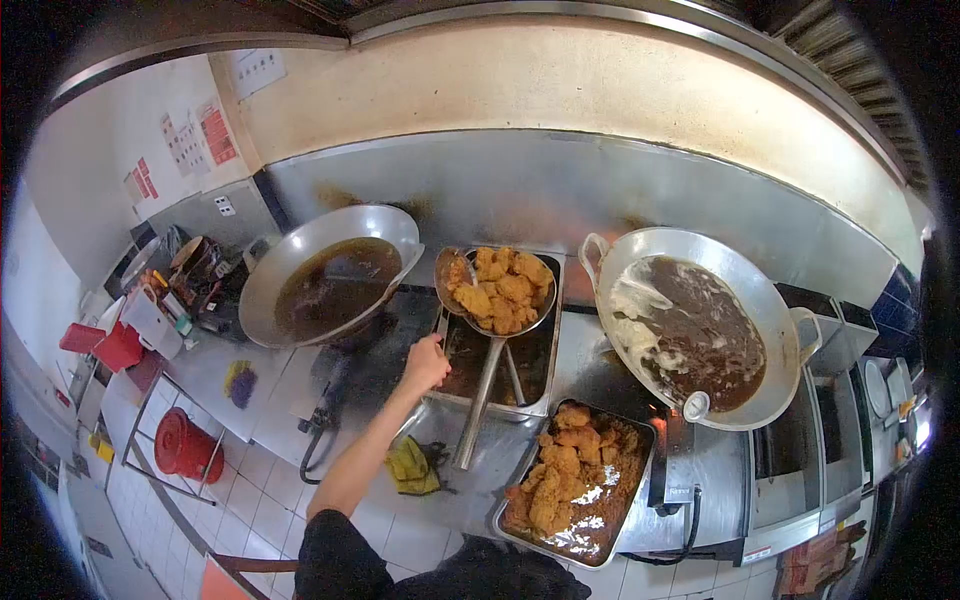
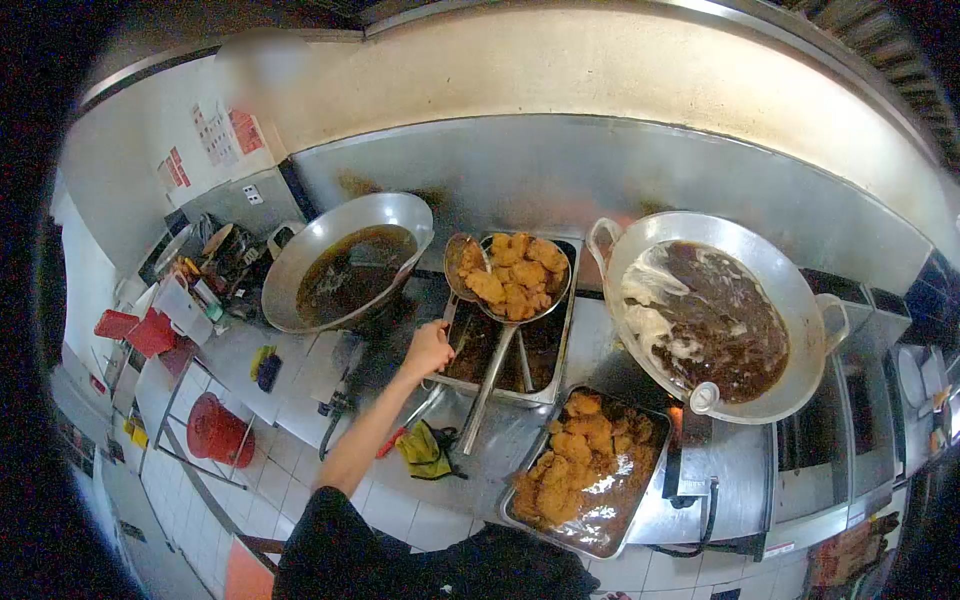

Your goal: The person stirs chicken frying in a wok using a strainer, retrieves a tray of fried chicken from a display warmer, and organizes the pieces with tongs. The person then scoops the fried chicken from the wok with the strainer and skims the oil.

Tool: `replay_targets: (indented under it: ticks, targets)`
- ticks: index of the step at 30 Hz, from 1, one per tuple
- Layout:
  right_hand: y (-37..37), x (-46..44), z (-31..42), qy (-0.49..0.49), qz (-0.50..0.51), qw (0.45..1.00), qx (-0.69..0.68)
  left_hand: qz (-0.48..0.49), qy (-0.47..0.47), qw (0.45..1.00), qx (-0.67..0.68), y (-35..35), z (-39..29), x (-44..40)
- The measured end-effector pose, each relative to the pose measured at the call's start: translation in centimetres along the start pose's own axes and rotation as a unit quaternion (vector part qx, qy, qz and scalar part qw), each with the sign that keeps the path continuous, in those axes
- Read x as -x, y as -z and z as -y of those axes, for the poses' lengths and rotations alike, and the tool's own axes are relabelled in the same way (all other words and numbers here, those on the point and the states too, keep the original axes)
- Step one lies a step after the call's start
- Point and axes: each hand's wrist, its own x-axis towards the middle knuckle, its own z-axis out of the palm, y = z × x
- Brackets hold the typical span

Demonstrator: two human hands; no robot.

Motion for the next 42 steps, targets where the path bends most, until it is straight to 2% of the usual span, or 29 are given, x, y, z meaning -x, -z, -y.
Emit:
replay_targets:
  ticks: [2, 5, 7, 12, 15, 19, 21, 22, 23, 25, 27, 28, 29, 30, 32, 33, 34, 35, 36, 37, 38, 40, 42]
  targets:
    - [-0.6, 0.1, 0.3, 0.001, -0.003, 1.0, 0.0, -0.031, -0.018, 0.997, -0.066, -1.3, 1.8, -0.8]
    - [-1.4, 0.1, 0.4, -0.001, -0.008, 1.0, 0.001, -0.08, -0.032, 0.994, -0.07, -2.1, 3.7, -2.0]
    - [-1.6, 0.1, 0.2, -0.005, -0.009, 1.0, 0.005, -0.07, -0.019, 0.996, -0.053, -2.1, 4.2, -2.1]
    - [-1.9, 0.0, 0.0, -0.009, -0.018, 1.0, 0.003, -0.054, 0.008, 0.991, 0.121, -2.3, 4.3, -1.4]
    - [-2.0, 0.3, -0.2, -0.014, -0.024, 1.0, 0.003, -0.062, -0.019, 0.991, 0.12, -2.8, 5.1, -3.4]
    - [-1.7, 0.3, -0.5, -0.004, -0.033, 0.999, -0.002, -0.118, -0.131, 0.984, -0.003, -3.4, 5.9, -8.3]
    - [-1.3, 0.6, -0.9, 0.007, -0.045, 0.999, -0.009, -0.118, -0.125, 0.985, -0.015, -3.4, 5.3, -9.3]
    - [-1.2, 0.7, -1.1, 0.011, -0.051, 0.999, -0.015, -0.07, -0.07, 0.995, 0.024, -2.7, 3.3, -8.0]
    - [-1.0, 0.8, -1.3, 0.016, -0.06, 0.998, -0.023, -0.063, -0.083, 0.994, 0.027, -2.8, 3.2, -7.9]
    - [-1.2, 1.1, -1.6, 0.028, -0.072, 0.996, -0.035, -0.023, -0.042, 0.983, 0.175, -3.6, 4.9, -7.9]
    - [-1.1, 1.7, -1.9, 0.037, -0.09, 0.994, -0.054, 0.031, -0.036, 0.963, 0.263, -3.4, 4.3, -5.5]
    - [-0.8, 1.9, -2.3, 0.061, -0.1, 0.992, -0.051, 0.04, -0.04, 0.955, 0.292, -3.9, 5.2, -4.6]
    - [-0.6, 2.1, -2.8, 0.083, -0.113, 0.989, -0.049, 0.014, 0.009, 0.941, 0.339, -4.0, 4.9, -2.6]
    - [-0.8, 1.8, -3.3, 0.101, -0.162, 0.98, -0.058, 0.012, 0.018, 0.945, 0.327, -3.8, 4.9, -0.2]
    - [-0.8, 3.3, -3.4, 0.128, -0.248, 0.958, -0.06, 0.034, -0.043, 0.942, 0.33, -3.1, 6.2, 4.6]
    - [-1.0, 4.2, -2.8, 0.145, -0.279, 0.948, -0.053, 0.067, -0.085, 0.941, 0.322, -2.5, 8.8, 5.5]
    - [-0.8, 4.0, -2.9, 0.14, -0.292, 0.944, -0.059, 0.02, -0.025, 0.973, 0.228, -1.7, 6.2, 8.7]
    - [-0.3, 1.9, -3.2, 0.2, -0.379, 0.903, 0.023, 0.028, -0.022, 0.973, 0.228, -1.4, 6.3, 9.9]
    - [-0.8, 2.3, -1.6, 0.258, -0.453, 0.846, 0.107, -0.013, -0.077, 0.991, 0.106, -1.0, 6.8, 11.0]
    - [-0.9, 3.1, -0.2, 0.294, -0.435, 0.843, 0.116, -0.057, -0.13, 0.99, -0.02, -0.5, 7.1, 11.7]
    - [-2.6, 6.1, 5.2, 0.33, -0.413, 0.839, 0.126, -0.058, -0.127, 0.99, -0.023, -0.1, 6.8, 12.1]
    - [-3.9, 6.4, 10.5, 0.378, -0.36, 0.844, 0.126, -0.043, -0.123, 0.943, -0.306, 0.6, 6.2, 12.6]
    - [-5.6, 8.1, 16.5, 0.391, -0.314, 0.841, 0.203, -0.005, -0.129, 0.932, -0.338, 1.0, 7.7, 12.1]
